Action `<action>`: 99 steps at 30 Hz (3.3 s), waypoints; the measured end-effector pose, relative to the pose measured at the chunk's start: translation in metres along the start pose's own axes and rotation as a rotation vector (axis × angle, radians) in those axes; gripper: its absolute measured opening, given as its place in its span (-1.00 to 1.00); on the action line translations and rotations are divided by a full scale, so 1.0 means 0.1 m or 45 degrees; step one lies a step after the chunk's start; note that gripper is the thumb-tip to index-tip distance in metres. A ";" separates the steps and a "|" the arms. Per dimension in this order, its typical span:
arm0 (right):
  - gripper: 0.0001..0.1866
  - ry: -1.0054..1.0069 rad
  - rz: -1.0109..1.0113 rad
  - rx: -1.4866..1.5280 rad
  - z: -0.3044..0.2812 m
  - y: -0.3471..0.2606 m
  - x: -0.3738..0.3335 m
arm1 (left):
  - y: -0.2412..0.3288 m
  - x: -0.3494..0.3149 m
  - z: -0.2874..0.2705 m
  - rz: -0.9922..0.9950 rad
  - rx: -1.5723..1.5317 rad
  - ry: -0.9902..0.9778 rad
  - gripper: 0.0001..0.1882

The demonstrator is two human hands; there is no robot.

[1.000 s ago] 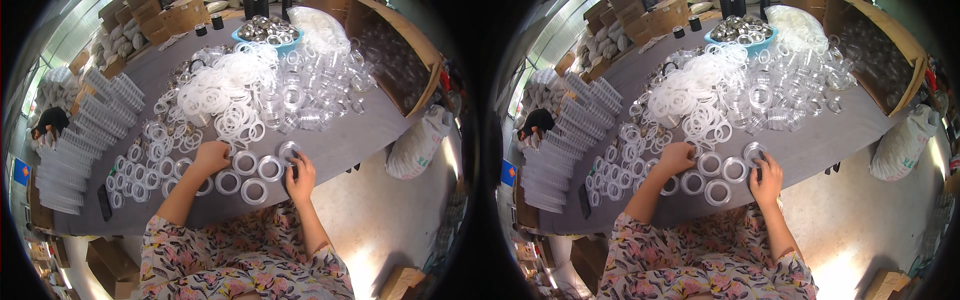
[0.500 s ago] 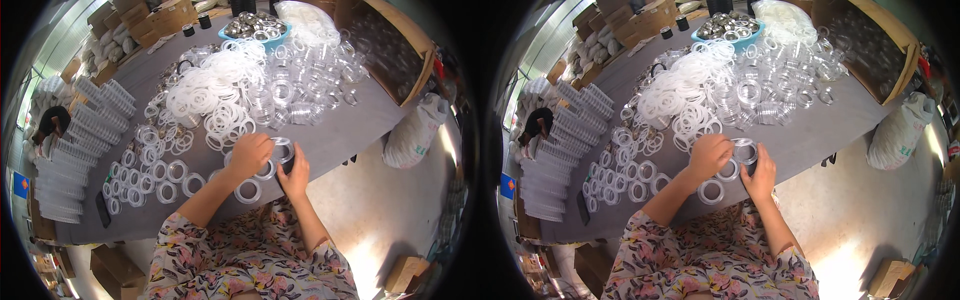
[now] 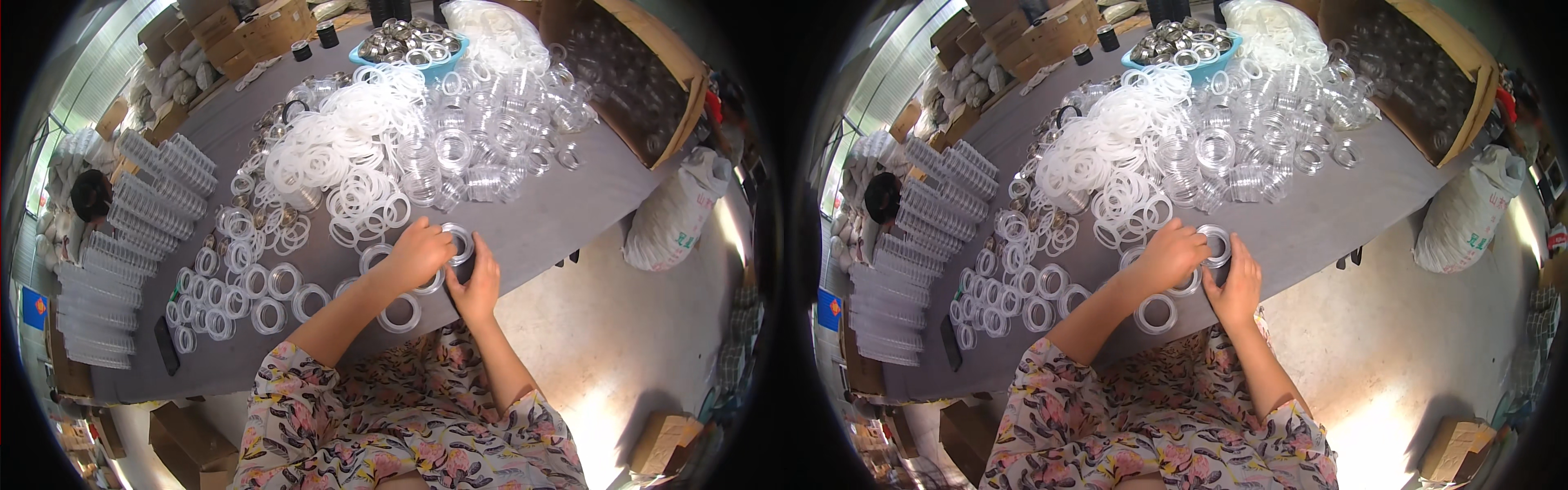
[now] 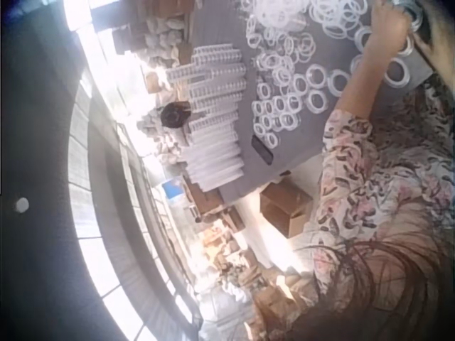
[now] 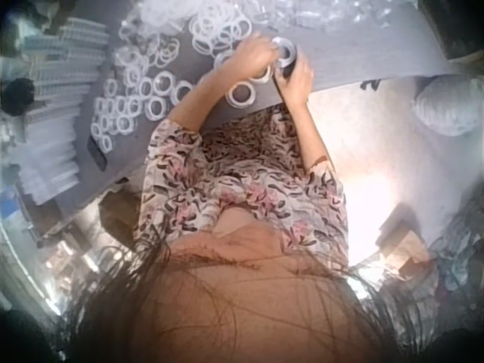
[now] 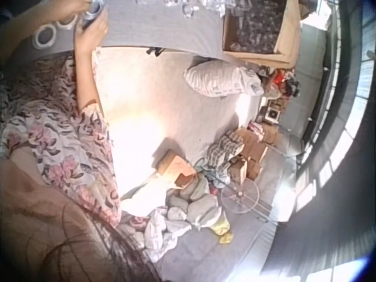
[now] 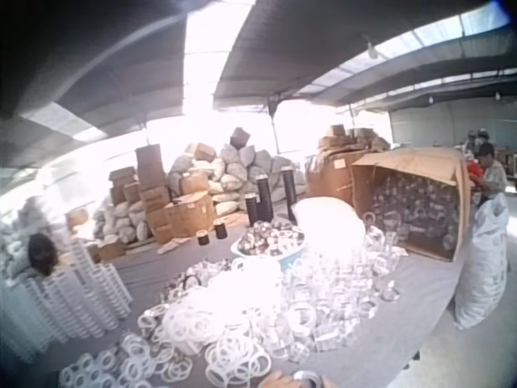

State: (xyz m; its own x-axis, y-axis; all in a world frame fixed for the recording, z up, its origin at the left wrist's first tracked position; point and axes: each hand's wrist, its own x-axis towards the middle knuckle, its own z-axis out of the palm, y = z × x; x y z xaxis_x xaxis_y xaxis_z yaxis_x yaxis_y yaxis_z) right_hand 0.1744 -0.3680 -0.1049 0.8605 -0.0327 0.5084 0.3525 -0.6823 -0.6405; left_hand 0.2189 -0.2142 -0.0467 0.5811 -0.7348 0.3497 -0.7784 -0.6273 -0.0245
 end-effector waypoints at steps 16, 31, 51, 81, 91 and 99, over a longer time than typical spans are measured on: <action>-0.45 -0.306 -0.135 0.125 -0.04 -0.08 0.10 | 0.86 -0.94 -0.54 -0.678 -0.177 0.139 -0.30; -0.25 -0.561 -0.395 0.035 0.40 -0.71 -0.12 | 0.70 -1.89 -0.36 -1.001 0.153 0.171 -0.34; -0.12 -0.786 -0.651 0.063 1.06 -1.57 -0.32 | 0.83 -3.20 -0.89 -1.924 0.263 0.397 0.13; -0.30 -0.798 -0.586 0.204 0.68 -1.32 -0.19 | -1.57 -3.18 -1.19 -1.815 0.102 0.092 -0.74; -0.40 -0.638 -0.528 0.088 0.23 -0.83 -0.35 | -1.85 -2.67 -0.99 -1.657 0.279 0.481 -0.64; -0.43 -0.543 -0.454 0.182 0.25 -0.73 -0.37 | -1.95 -2.52 -1.08 -1.570 0.475 0.540 -0.66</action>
State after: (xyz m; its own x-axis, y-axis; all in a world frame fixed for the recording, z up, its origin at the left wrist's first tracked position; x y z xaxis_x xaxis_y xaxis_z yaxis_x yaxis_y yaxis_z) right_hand 0.1255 -0.2989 -0.0912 0.7409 0.4995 0.4490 0.6691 -0.4903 -0.5585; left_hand 0.1989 0.1209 -0.0289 0.6777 0.4440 0.5862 0.3405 -0.8960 0.2851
